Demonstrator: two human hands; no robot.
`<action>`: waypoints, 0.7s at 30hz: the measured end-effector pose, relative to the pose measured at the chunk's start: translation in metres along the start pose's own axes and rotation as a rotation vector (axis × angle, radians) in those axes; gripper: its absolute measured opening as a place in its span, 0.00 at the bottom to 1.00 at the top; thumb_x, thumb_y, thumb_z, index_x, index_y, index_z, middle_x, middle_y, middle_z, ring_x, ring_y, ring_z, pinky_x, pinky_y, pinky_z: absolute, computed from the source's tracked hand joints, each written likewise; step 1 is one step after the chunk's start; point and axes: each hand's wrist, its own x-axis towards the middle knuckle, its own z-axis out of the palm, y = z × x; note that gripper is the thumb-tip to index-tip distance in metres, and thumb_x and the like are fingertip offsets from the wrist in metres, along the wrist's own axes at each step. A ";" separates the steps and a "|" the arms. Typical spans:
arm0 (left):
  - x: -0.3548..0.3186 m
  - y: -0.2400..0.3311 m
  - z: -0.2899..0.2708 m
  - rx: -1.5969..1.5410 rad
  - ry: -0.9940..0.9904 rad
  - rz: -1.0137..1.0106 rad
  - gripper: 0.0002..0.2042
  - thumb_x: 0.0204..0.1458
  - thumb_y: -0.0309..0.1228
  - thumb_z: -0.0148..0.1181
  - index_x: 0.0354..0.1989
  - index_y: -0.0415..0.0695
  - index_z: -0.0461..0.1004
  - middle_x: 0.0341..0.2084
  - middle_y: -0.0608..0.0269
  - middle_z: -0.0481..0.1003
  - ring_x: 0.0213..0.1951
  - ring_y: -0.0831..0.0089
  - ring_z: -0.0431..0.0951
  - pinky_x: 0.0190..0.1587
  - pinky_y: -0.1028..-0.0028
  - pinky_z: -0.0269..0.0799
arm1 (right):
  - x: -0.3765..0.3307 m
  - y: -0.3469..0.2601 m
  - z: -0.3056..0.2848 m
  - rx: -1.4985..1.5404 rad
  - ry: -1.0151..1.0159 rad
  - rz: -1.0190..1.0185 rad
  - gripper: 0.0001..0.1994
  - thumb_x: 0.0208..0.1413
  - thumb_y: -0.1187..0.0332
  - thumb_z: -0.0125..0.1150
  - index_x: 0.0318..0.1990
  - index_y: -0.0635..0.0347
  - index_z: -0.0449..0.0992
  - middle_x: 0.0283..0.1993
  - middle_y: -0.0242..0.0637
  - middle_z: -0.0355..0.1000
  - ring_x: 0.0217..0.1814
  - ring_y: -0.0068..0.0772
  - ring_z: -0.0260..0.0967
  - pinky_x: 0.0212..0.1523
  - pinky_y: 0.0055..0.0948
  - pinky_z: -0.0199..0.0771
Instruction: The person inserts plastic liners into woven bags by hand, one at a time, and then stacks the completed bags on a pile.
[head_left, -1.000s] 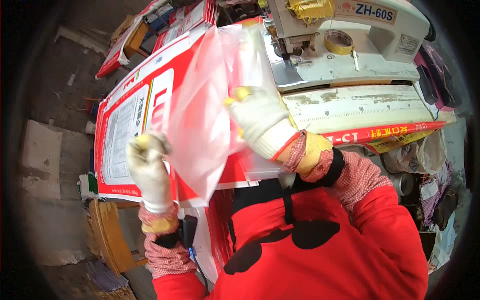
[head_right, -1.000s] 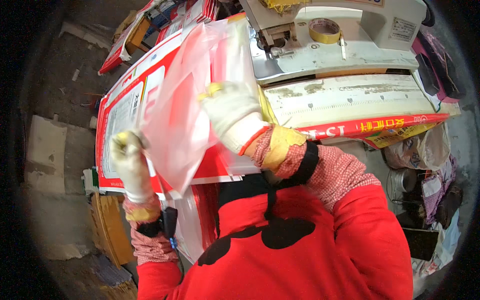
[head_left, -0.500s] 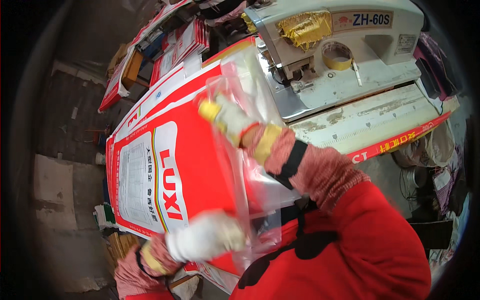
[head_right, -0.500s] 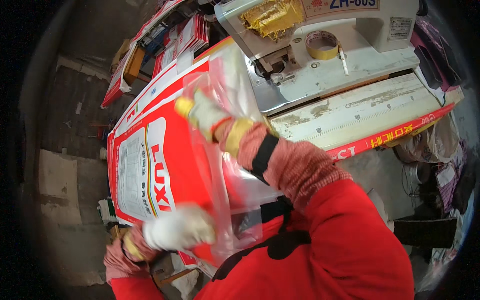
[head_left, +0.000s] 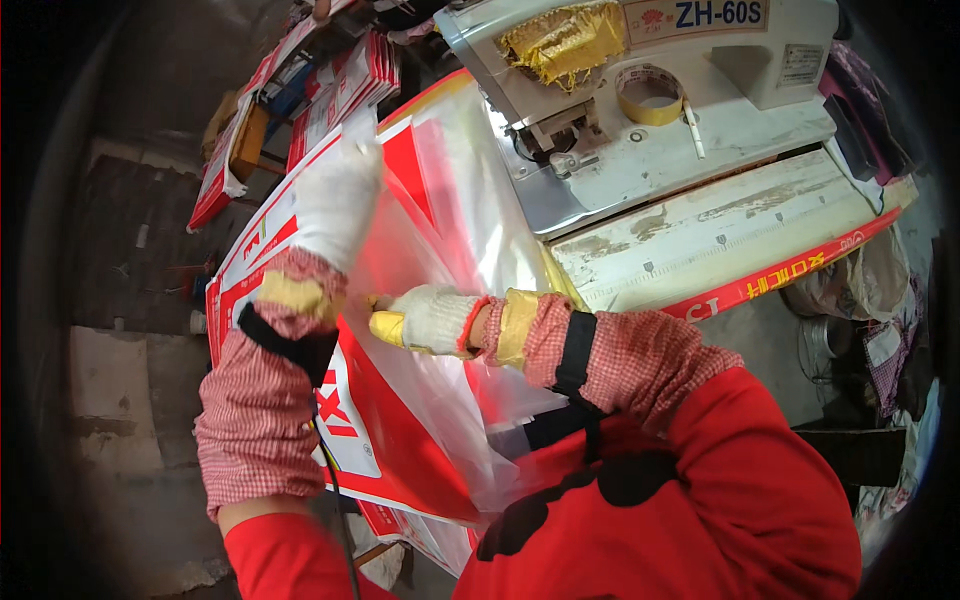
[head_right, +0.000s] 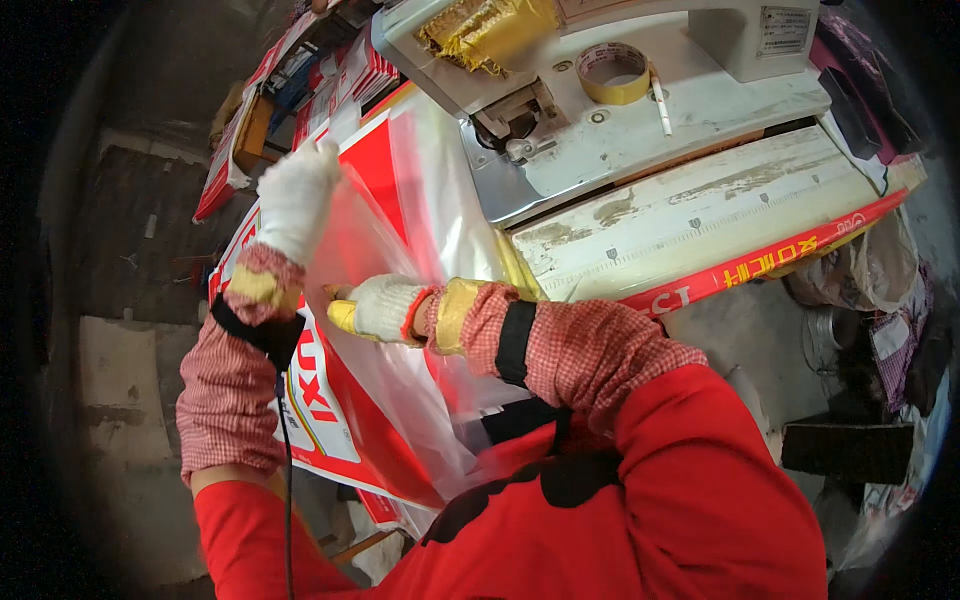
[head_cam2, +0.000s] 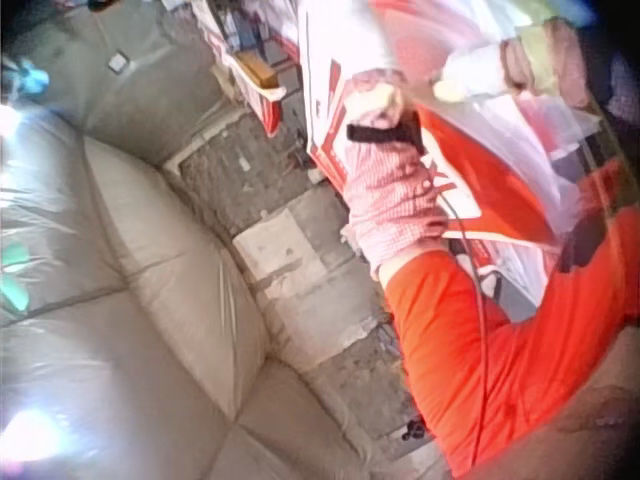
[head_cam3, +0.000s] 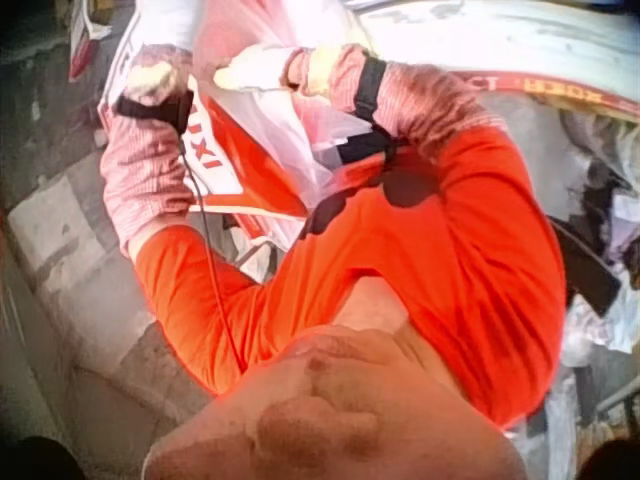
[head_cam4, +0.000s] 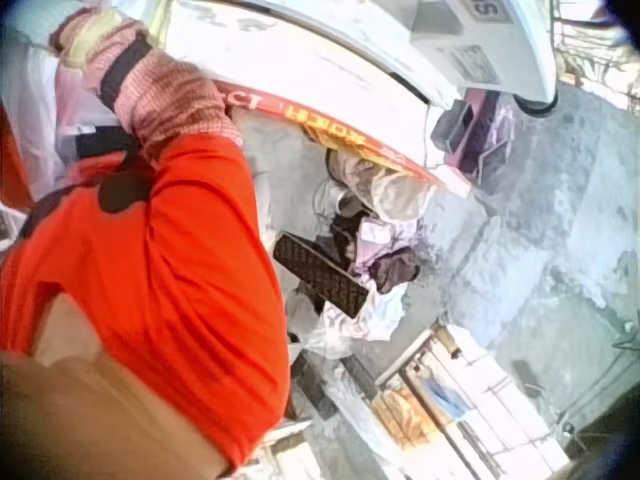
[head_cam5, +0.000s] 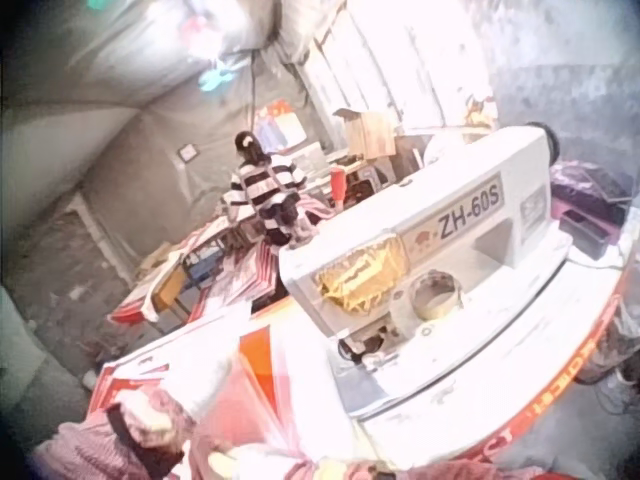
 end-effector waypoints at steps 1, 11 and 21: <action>0.004 -0.003 0.003 0.012 -0.006 -0.003 0.07 0.45 0.32 0.53 0.32 0.46 0.69 0.24 0.59 0.72 0.28 0.58 0.75 0.30 0.62 0.72 | 0.004 -0.003 0.001 -0.016 -0.022 -0.004 0.24 0.52 0.53 0.40 0.55 0.51 0.62 0.29 0.45 0.72 0.32 0.43 0.71 0.36 0.38 0.69; 0.083 -0.067 -0.035 0.139 -0.123 -0.126 0.10 0.43 0.30 0.51 0.33 0.45 0.74 0.31 0.52 0.75 0.36 0.57 0.76 0.38 0.63 0.73 | 0.009 0.009 0.112 -0.225 -0.465 -0.289 0.26 0.43 0.61 0.55 0.52 0.56 0.63 0.47 0.49 0.66 0.45 0.51 0.66 0.43 0.39 0.66; 0.088 -0.081 -0.098 0.157 -0.053 0.021 0.13 0.51 0.35 0.41 0.36 0.43 0.70 0.35 0.51 0.74 0.41 0.55 0.73 0.42 0.62 0.68 | -0.139 0.028 -0.001 0.111 0.513 -0.110 0.28 0.42 0.58 0.60 0.53 0.54 0.64 0.44 0.37 0.70 0.45 0.41 0.66 0.42 0.33 0.66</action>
